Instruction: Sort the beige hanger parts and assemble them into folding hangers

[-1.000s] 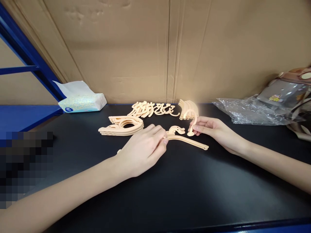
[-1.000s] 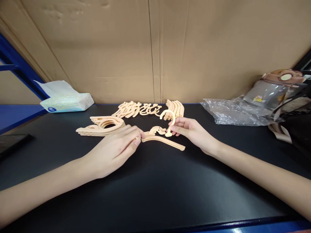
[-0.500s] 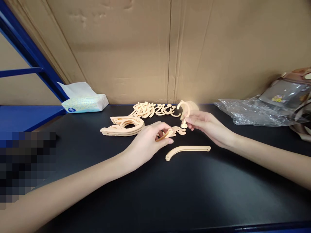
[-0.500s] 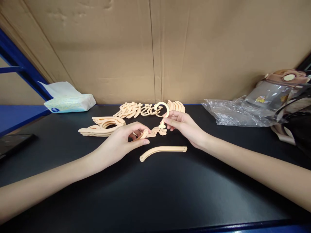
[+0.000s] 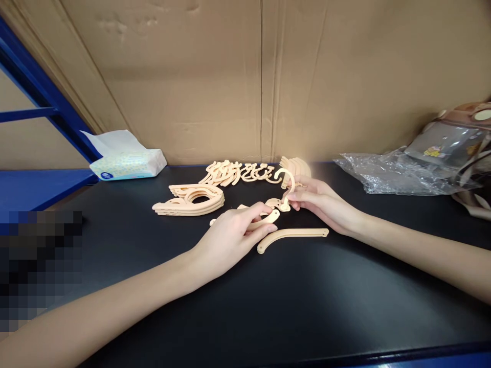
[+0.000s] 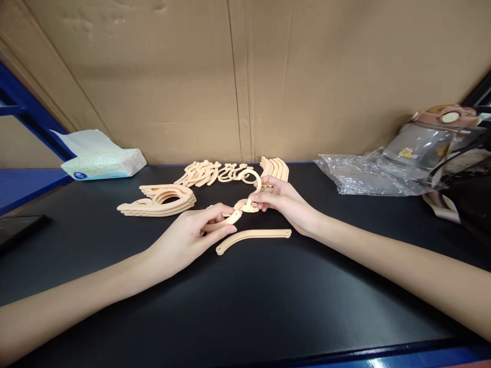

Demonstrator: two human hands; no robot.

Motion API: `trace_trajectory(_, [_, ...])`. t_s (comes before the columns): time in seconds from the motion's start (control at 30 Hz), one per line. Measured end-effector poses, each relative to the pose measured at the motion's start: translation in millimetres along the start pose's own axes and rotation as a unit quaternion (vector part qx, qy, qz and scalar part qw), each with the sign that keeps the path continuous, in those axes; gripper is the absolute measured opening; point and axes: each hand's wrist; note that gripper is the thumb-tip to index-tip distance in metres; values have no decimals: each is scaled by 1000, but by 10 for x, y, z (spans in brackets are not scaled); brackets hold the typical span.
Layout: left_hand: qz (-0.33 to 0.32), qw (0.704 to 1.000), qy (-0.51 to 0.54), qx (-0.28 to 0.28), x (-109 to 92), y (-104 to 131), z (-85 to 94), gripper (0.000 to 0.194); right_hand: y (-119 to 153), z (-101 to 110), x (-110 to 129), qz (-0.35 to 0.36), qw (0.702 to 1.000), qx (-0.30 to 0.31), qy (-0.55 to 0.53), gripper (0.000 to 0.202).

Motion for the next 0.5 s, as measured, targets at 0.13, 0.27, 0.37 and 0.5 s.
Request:
trace_trajectory(0.13, [-20,999,44,9,15,-1,-1,15,0,3,-4,-8,999,25,-30,21])
trace_trajectory(0.27, [-33,999,31,-6,8,-13,-7,15,10,0,-1,-18,998,35,-39,22])
trace_trajectory(0.37, [-40,999,3,-15,-2,-19,-1,10,15,-2,3,-24,998,38,-37,23])
trace_trajectory(0.5, [-44,998,-22,-28,5,-9,7,15,7,3,9,-28,998,42,-28,22])
Point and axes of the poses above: each hand's wrist, its own y-axis away from the middle knuckle, its own z-axis out of the back of the hand, x = y × z, and after that the axes turned 4 degrees about x, right-handed
